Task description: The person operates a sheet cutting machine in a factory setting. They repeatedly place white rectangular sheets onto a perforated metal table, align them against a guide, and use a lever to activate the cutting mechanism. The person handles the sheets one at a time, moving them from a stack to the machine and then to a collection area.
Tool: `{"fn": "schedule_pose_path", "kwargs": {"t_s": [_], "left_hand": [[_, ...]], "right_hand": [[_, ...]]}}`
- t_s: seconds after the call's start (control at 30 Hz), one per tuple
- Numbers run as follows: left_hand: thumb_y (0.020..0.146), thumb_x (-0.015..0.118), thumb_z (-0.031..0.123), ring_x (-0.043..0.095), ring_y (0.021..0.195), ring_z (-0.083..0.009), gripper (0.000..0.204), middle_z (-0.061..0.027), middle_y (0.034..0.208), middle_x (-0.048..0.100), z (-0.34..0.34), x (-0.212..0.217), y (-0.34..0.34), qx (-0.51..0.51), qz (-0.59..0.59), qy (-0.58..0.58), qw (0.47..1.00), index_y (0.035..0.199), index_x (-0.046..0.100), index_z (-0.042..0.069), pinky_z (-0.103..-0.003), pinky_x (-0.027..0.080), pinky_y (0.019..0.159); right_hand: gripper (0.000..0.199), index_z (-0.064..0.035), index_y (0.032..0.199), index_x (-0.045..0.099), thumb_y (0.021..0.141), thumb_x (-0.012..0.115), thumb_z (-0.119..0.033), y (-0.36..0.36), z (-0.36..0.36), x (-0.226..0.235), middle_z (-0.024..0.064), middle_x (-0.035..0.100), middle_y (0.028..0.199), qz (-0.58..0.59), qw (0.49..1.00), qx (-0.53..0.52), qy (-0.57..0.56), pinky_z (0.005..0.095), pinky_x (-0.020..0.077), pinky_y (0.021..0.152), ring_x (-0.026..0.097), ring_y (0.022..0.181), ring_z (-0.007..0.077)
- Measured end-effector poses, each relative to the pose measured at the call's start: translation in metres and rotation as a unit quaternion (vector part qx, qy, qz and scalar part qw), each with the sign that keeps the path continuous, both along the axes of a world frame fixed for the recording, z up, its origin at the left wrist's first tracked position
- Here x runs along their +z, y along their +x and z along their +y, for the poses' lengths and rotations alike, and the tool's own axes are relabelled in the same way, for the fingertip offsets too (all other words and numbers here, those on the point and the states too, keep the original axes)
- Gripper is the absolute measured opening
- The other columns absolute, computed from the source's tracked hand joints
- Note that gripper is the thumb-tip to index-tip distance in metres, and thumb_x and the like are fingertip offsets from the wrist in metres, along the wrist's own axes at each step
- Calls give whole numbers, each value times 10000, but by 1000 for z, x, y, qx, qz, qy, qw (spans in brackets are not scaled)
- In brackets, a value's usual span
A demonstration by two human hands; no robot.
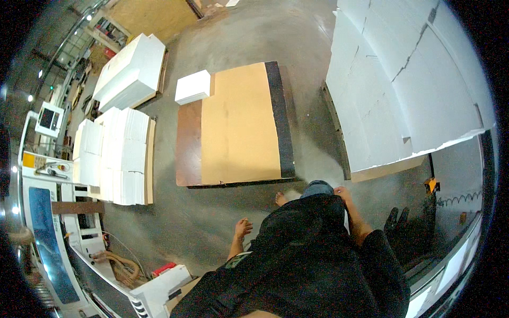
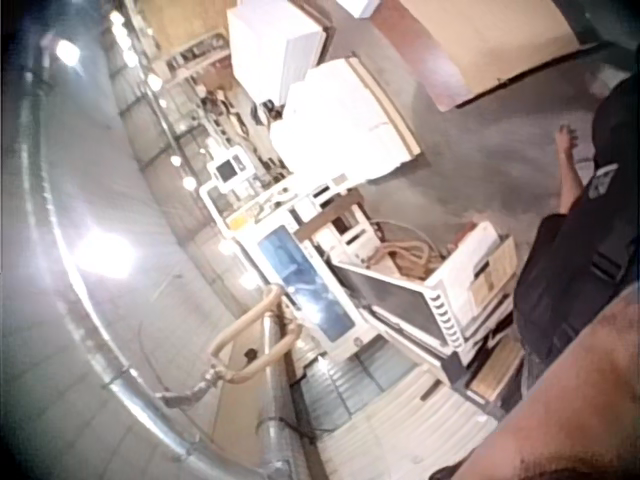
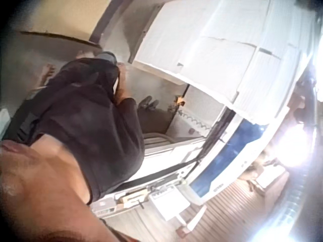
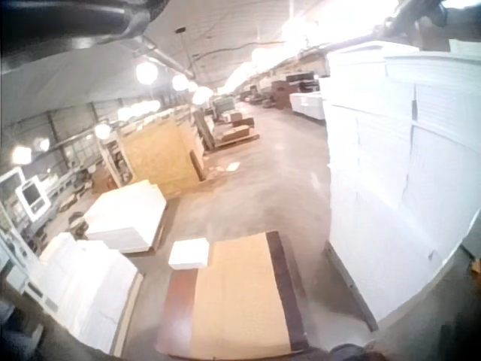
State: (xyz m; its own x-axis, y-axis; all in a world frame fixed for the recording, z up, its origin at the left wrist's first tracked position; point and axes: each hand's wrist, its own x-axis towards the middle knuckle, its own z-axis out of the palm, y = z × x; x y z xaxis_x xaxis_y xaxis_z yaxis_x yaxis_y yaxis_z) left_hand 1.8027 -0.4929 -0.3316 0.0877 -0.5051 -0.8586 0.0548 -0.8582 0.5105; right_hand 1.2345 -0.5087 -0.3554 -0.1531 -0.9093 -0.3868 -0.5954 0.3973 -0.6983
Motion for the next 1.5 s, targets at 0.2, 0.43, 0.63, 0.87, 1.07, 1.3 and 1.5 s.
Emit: {"fn": "schedule_pose_path", "kwargs": {"t_s": [0.2,0.43,0.63,0.87,1.07,1.3,1.5], "left_hand": [[989,604,379,666,745,-160,449,-76,999,722,-20,3,16,-15,-8,-12,1000,1360,548,133,-292,512,592],[987,606,368,602,652,-126,432,-84,938,705,-7,-43,19,23,161,33,986,1348,549,139,-271,479,520],[982,608,316,591,599,-133,360,-88,896,684,-35,7,-5,-2,-31,-20,999,1286,580,124,-272,447,476],[979,605,301,607,611,-152,307,-106,880,685,-38,-8,-27,-19,28,-30,999,1232,602,127,-292,472,482],[975,619,331,640,649,-173,336,-119,965,715,-38,-41,-34,-60,118,-15,991,1229,611,111,-323,510,524],[978,612,309,641,649,-168,365,-100,919,710,-59,-2,-53,-121,0,-26,992,1246,599,63,-317,500,523],[973,611,268,562,555,-149,320,-69,802,644,-90,-22,-46,-300,-31,-72,951,1206,604,48,-297,429,441]], "right_hand": [[308,-34,958,748,821,774,-308,7,-1,-20,121,734,935,-26,997,-63,43,399,553,780,704,878,255],[217,-42,925,734,871,701,-250,-57,45,-90,108,738,881,-128,992,-23,8,390,541,719,674,766,234],[373,-41,985,765,912,684,-397,-15,15,-74,162,743,1000,-4,997,-31,68,409,528,788,709,896,264],[311,-68,1052,769,900,708,-331,-43,27,-62,118,741,943,-161,986,15,-37,399,535,826,697,892,261],[268,-35,1044,747,879,728,-245,-47,49,-42,115,739,921,-287,958,4,-8,363,547,805,698,870,226],[337,-54,1149,687,955,633,-324,-25,52,29,129,737,984,-61,995,39,69,329,553,780,698,871,192],[388,-50,1212,624,995,586,-369,-16,72,74,134,722,946,-220,934,-266,93,329,566,603,670,695,187]]}}
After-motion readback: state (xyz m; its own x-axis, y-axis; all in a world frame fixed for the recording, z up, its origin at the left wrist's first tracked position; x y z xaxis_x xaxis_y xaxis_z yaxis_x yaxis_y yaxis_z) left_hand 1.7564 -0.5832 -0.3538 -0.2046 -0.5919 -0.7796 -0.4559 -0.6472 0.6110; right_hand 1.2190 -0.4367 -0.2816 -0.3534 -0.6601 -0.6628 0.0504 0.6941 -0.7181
